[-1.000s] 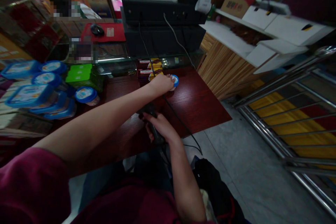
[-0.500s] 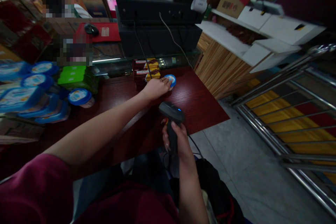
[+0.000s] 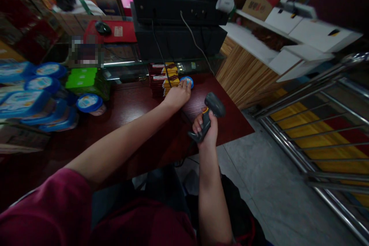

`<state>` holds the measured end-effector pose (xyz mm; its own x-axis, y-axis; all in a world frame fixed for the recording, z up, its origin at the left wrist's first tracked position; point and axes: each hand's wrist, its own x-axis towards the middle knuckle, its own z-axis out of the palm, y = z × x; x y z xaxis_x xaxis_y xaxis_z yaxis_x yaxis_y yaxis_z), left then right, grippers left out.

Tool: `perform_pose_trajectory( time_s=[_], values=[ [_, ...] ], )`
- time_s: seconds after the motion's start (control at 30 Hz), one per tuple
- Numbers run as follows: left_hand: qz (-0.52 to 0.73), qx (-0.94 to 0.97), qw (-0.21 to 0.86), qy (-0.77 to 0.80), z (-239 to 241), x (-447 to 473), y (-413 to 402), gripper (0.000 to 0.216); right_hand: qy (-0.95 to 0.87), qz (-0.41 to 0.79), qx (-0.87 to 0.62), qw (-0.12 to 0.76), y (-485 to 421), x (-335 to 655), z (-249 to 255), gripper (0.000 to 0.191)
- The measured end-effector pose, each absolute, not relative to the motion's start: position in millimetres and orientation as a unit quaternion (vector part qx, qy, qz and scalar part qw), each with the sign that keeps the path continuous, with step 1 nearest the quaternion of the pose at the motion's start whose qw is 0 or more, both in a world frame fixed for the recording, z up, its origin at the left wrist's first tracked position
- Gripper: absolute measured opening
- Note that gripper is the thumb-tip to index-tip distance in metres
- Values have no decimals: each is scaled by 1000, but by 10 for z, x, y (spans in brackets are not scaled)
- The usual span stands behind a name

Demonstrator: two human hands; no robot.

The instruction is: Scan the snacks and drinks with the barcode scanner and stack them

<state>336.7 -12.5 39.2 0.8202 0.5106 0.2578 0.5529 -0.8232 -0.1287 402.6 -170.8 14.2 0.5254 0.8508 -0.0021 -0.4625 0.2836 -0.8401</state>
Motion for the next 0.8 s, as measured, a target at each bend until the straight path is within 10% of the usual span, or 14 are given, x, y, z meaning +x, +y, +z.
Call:
perform_pose_trajectory(
  time_s=[0.47,0.8],
  values=[
    [-149,-952,94,-250,360,3270,-236,49,-212,453,-417,759,-1763,3910,72,34],
    [-325,-867,108,-363,237,1131,-397,55,-287,526,-375,707,-1759,3574,139,33]
  ],
)
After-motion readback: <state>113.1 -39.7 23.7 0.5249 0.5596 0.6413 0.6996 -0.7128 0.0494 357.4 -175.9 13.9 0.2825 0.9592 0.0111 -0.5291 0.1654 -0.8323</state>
